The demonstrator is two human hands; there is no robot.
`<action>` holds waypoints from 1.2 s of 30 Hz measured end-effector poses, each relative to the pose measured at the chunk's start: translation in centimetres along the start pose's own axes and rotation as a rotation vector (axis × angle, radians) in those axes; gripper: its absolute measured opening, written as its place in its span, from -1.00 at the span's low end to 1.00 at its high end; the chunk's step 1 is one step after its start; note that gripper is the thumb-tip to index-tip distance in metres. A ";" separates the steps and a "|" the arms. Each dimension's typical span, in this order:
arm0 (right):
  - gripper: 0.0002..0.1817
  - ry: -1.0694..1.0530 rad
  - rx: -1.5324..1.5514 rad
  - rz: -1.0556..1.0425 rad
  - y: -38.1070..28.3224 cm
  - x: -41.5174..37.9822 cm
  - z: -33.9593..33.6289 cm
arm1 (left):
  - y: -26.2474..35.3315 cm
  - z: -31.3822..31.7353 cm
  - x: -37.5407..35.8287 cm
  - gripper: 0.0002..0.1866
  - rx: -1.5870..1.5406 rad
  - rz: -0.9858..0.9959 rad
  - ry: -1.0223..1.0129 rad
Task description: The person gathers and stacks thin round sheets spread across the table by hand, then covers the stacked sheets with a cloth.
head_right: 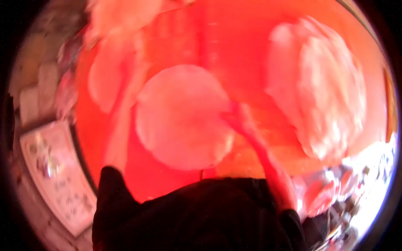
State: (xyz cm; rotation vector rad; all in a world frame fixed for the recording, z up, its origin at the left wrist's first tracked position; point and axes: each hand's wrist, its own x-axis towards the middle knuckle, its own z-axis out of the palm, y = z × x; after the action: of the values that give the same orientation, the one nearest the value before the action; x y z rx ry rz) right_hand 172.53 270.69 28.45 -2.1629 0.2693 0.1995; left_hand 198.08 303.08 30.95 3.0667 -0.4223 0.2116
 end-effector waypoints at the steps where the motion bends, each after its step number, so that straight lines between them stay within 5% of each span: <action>1: -0.75 0.022 0.013 -0.021 -0.3 -0.2 -0.2 | -0.9 0.1 0.5 -0.54 -0.011 0.041 0.019; 5: -0.75 0.153 0.089 -0.177 -3.3 -0.2 -5.3 | -7.1 0.4 2.2 -0.56 0.086 0.132 0.086; 10: -0.76 0.542 -0.069 -0.336 -7.6 -4.2 -24.2 | -12.3 -4.1 3.1 -0.59 0.163 0.247 0.267; 14: -0.76 0.861 -0.308 -0.436 -10.9 -10.2 -36.9 | -11.0 -8.7 -0.3 -0.61 0.077 0.378 0.392; 17: -0.74 1.007 -0.573 -0.656 -7.6 -13.1 -41.7 | -5.6 -13.2 -3.9 -0.62 -0.211 0.313 0.195; 18: -0.71 1.026 -0.713 -0.765 -6.6 -13.6 -41.8 | -2.7 -15.1 -5.0 -0.62 -0.348 0.205 0.051; 20: -0.83 0.927 -1.333 -0.298 -5.2 -14.7 -39.9 | 2.7 -17.5 -7.0 -0.62 -0.607 0.098 -0.098; 22: -0.81 0.684 -1.237 0.109 0.7 -14.5 -36.8 | 6.1 -18.7 -8.6 -0.64 -0.836 0.072 -0.093; 24: -0.47 0.514 -1.041 0.084 9.9 -15.9 -32.9 | 8.8 -20.5 -10.0 -0.68 -0.946 0.007 -0.080; 25: -0.30 0.177 -0.909 0.319 10.9 -16.6 -31.2 | 9.8 -21.2 -10.2 -0.70 -1.001 -0.022 -0.072; 26: -0.20 0.144 -0.707 0.044 15.1 -18.0 -29.5 | 10.3 -21.6 -10.2 -0.70 -1.084 -0.002 -0.029; 27: -0.07 0.109 -0.770 0.214 11.9 -18.7 -28.5 | 10.6 -21.8 -10.3 -0.70 -1.165 0.018 0.014; 28: 0.01 0.292 -0.813 0.282 15.2 -18.7 -26.0 | 11.5 -22.0 -10.4 -0.71 -1.250 0.040 0.055; 32: -0.12 0.393 -0.777 0.201 16.7 -18.4 -24.0 | 20.2 -23.9 -9.8 -0.67 -1.502 0.000 0.204; 36: -0.25 0.490 -0.621 -0.036 18.5 -18.6 -24.9 | 27.7 -19.7 -7.2 -0.63 -1.647 0.054 0.143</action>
State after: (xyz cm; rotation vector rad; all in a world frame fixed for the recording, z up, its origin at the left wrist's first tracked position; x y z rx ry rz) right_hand 150.70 242.16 32.49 -2.8145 0.4945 -0.3184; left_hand 181.12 279.49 49.97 1.4176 -0.3608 0.0213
